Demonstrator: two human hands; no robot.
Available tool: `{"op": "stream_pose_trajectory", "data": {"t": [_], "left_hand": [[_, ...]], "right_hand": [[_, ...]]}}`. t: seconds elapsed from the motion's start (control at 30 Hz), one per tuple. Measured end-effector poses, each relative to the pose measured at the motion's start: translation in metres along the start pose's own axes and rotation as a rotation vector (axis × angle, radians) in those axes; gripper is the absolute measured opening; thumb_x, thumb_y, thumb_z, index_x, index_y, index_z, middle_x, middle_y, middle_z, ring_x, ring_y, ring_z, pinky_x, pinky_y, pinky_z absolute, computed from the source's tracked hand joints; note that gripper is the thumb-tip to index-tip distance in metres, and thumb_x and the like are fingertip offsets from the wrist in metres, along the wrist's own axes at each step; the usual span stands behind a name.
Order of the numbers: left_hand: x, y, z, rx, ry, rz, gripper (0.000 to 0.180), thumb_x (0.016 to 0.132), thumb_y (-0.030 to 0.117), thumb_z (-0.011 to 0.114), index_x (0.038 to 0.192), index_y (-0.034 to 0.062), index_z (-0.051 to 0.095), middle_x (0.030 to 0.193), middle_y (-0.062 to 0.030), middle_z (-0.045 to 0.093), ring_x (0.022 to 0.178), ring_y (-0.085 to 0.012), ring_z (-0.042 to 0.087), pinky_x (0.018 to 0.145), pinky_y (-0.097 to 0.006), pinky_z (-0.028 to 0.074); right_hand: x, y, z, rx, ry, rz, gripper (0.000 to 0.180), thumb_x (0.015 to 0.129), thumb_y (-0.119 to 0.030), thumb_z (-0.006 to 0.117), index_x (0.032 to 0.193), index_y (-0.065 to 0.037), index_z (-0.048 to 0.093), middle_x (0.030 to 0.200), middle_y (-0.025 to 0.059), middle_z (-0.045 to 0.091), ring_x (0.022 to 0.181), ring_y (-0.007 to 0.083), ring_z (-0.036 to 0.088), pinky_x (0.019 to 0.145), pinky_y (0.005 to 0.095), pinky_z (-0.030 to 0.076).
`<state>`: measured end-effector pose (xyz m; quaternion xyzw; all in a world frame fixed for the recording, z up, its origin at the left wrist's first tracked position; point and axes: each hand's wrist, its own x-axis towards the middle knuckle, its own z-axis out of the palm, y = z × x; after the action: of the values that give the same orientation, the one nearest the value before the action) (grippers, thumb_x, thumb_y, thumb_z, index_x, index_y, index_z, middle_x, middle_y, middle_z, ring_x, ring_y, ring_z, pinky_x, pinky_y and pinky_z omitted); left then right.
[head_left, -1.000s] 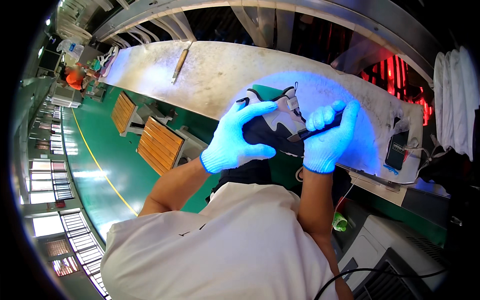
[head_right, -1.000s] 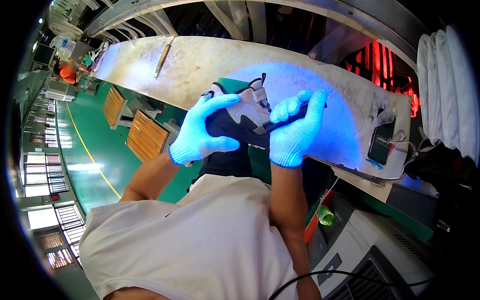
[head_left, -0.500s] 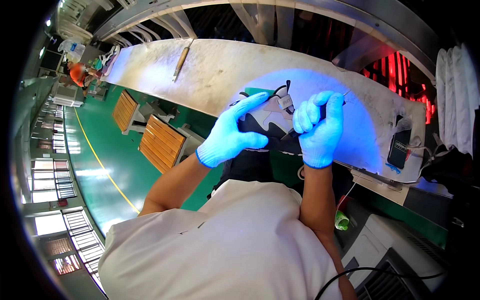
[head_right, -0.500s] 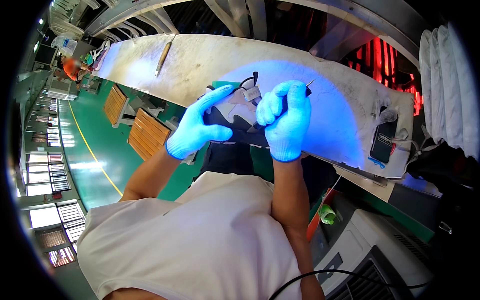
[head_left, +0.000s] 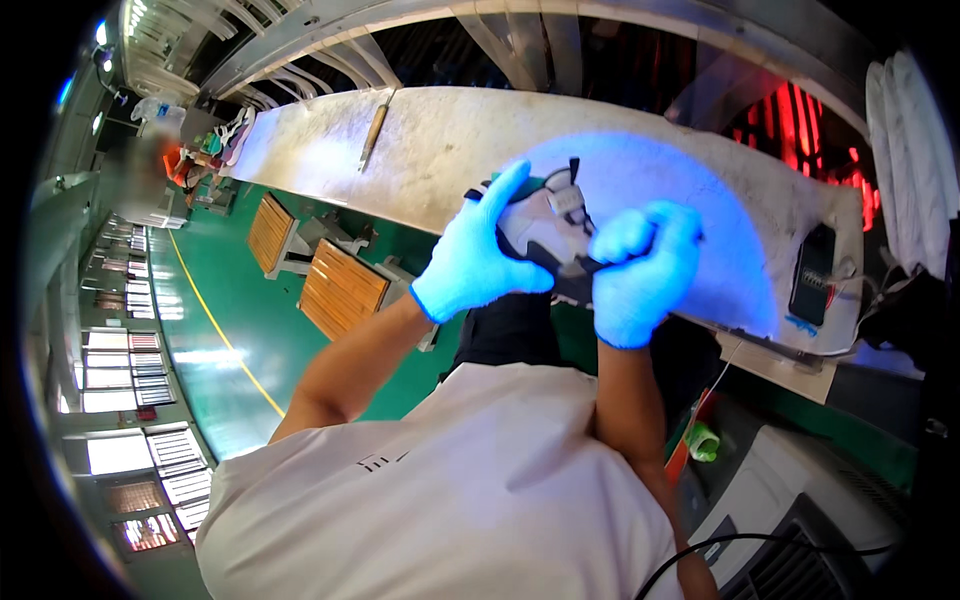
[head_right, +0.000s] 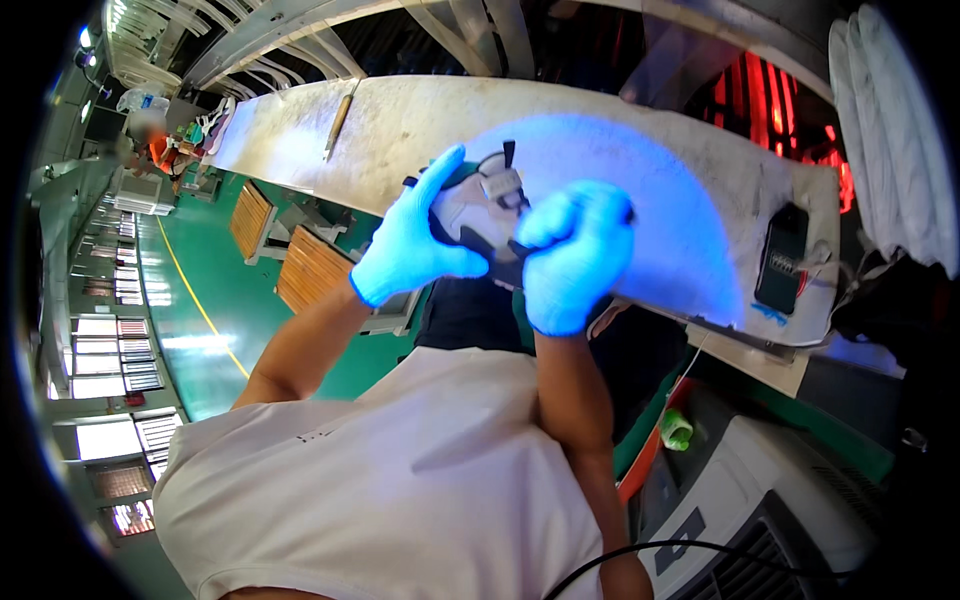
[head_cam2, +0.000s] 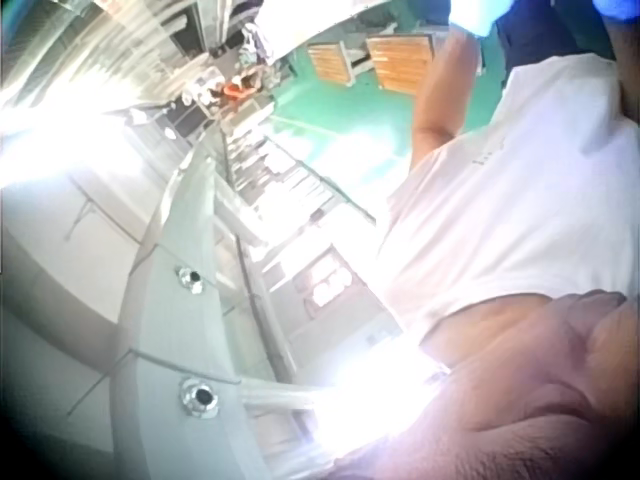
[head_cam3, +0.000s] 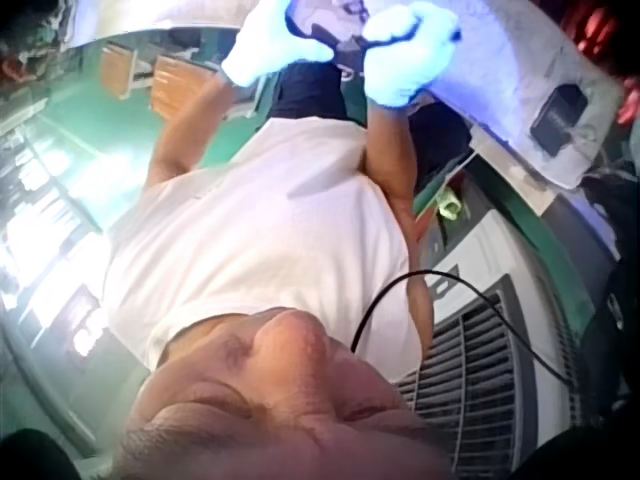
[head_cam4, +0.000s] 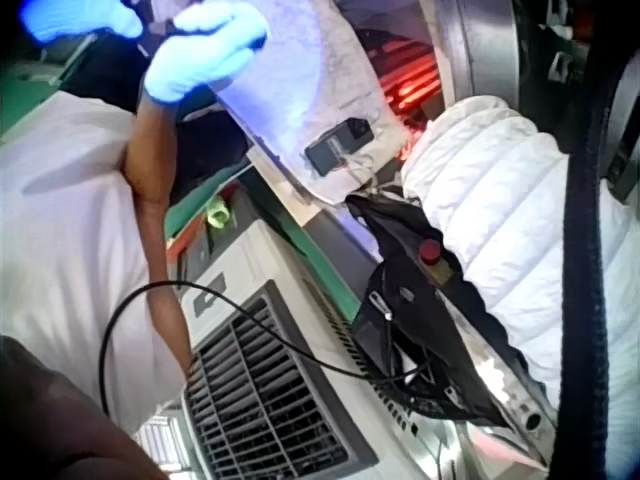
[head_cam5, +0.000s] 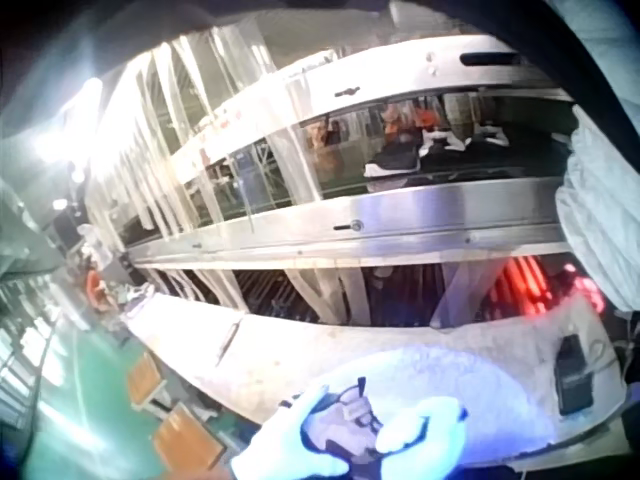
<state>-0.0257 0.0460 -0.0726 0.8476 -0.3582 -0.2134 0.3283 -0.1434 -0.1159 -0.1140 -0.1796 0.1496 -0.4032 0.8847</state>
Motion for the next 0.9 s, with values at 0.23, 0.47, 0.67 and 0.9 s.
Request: {"op": "stream_pose_trajectory", "data": {"t": [0.23, 0.47, 0.67, 0.9], "left_hand": [[-0.005, 0.008, 0.006, 0.102, 0.086, -0.033, 0.129, 0.060, 0.030, 0.104, 0.172, 0.0165, 0.042, 0.160, -0.0231, 0.057, 0.144, -0.0421, 0.061, 0.121, -0.050, 0.053], [0.012, -0.016, 0.002, -0.018, 0.113, 0.084, 0.109, 0.072, 0.037, 0.102, 0.165, 0.0103, 0.054, 0.150, -0.0228, 0.063, 0.140, -0.0397, 0.063, 0.119, -0.046, 0.053], [0.069, -0.010, -0.044, 0.233, -0.280, -0.039, 0.092, 0.083, 0.049, 0.094, 0.159, 0.0094, 0.062, 0.146, -0.0274, 0.070, 0.139, -0.0396, 0.068, 0.118, -0.044, 0.054], [0.077, 0.030, 0.067, 0.418, -0.336, 0.654, 0.060, 0.078, 0.040, 0.090, 0.128, 0.0097, 0.074, 0.106, -0.0214, 0.074, 0.105, -0.0402, 0.074, 0.100, -0.053, 0.056]], "right_hand": [[0.015, -0.023, -0.010, 0.003, -0.109, 0.261, 0.042, 0.120, -0.047, 0.052, 0.091, -0.016, 0.056, 0.063, -0.0029, 0.045, 0.050, 0.0139, 0.043, 0.046, 0.0335, 0.038], [0.027, 0.016, 0.051, -0.593, 0.308, -0.079, 0.041, 0.116, -0.032, 0.065, 0.082, -0.015, 0.049, 0.061, -0.0036, 0.041, 0.047, 0.0116, 0.038, 0.044, 0.0325, 0.030], [0.098, -0.077, -0.068, -0.371, 0.144, 0.085, 0.034, 0.112, -0.035, 0.070, 0.088, -0.015, 0.057, 0.063, -0.0038, 0.045, 0.047, 0.0123, 0.045, 0.045, 0.0303, 0.038], [0.062, -0.070, -0.124, -0.634, 0.314, -0.019, 0.017, 0.109, -0.022, 0.073, 0.113, -0.011, 0.061, 0.068, -0.0012, 0.051, 0.049, 0.0137, 0.050, 0.045, 0.0326, 0.041]]}}
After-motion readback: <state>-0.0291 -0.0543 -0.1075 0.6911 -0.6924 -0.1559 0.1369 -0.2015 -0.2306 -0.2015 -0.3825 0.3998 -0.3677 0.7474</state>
